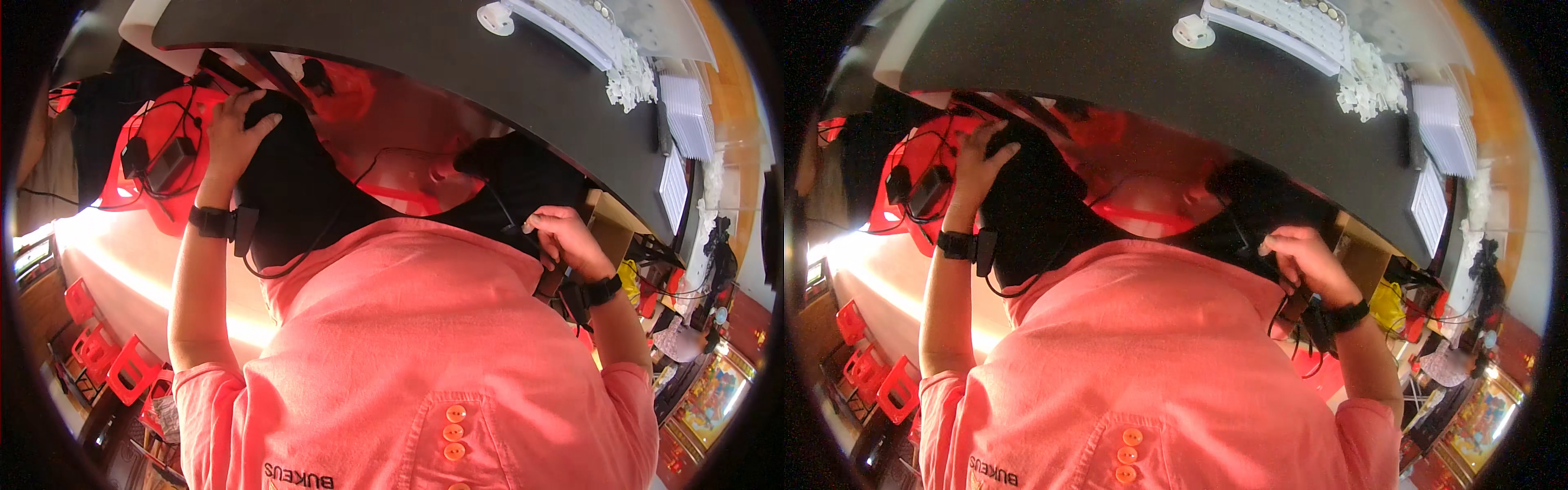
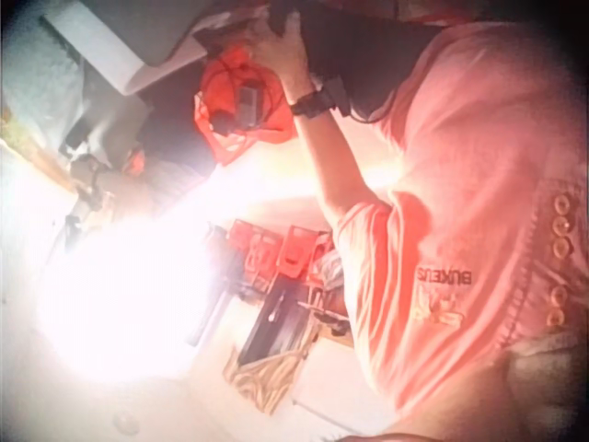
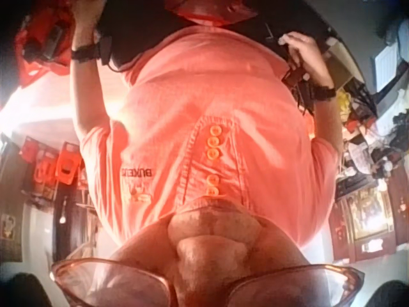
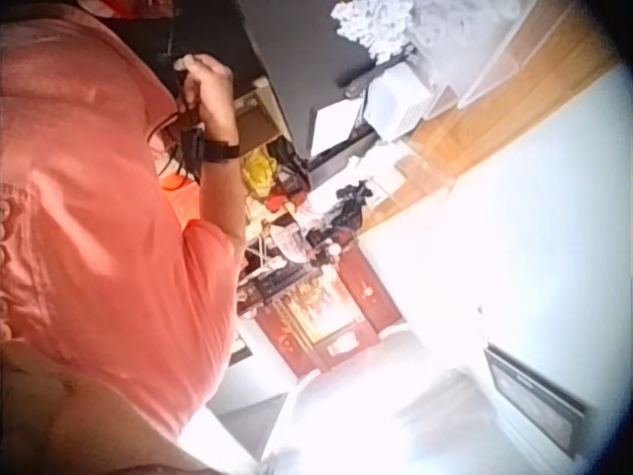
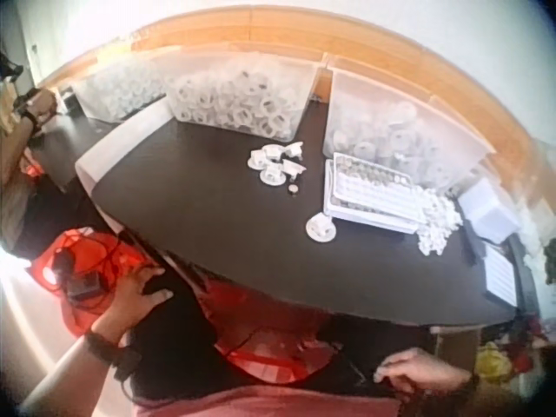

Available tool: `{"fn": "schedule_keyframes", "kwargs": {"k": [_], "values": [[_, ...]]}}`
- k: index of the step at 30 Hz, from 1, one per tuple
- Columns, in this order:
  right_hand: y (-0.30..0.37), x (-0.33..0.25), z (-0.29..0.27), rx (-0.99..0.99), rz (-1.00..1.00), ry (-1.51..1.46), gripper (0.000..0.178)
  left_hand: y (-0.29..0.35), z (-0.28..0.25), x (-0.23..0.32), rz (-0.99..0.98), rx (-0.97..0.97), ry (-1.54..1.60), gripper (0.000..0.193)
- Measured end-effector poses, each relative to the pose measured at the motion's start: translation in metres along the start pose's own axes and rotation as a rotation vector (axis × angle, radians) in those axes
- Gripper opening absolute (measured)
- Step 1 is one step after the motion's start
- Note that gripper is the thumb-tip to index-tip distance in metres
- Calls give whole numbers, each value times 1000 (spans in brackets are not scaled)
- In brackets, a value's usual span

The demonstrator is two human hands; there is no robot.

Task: Assembling small plastic components by inserting metal or plastic inserts into white circular plastic housings at a manufacturing workstation.

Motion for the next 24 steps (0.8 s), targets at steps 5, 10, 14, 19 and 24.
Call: {"fn": "schedule_keyframes", "kwargs": {"k": [5, 10, 14, 19, 24], "values": [[-2, -1, 0, 34, 7, -14, 27, -2, 3, 2, 12, 22, -26, 52], [-10, -11, -1, 6, 43, -5, 28, -9, 5, 8, 5, 12, 9, 50], [-20, -14, 0, 16, 57, 29, 28, -15, 6, 10, 46, 32, -36, 49], [-22, -19, -2, 6, 38, 54, 27, -20, 2, 9, 76, 9, -12, 49], [-20, -7, 2, 22, -47, 86, 21, -14, -38, 36, 134, -106, 243, 43]]}}
Point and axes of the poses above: each hand's wrist, its own y-axis away from the middle knuckle, its own z-axis out of the palm, x = y × z, the point moved 3 cm from there along -y, towards the middle knuckle, and after that the axes turned 2 degrees about x, right-handed, at the moved point
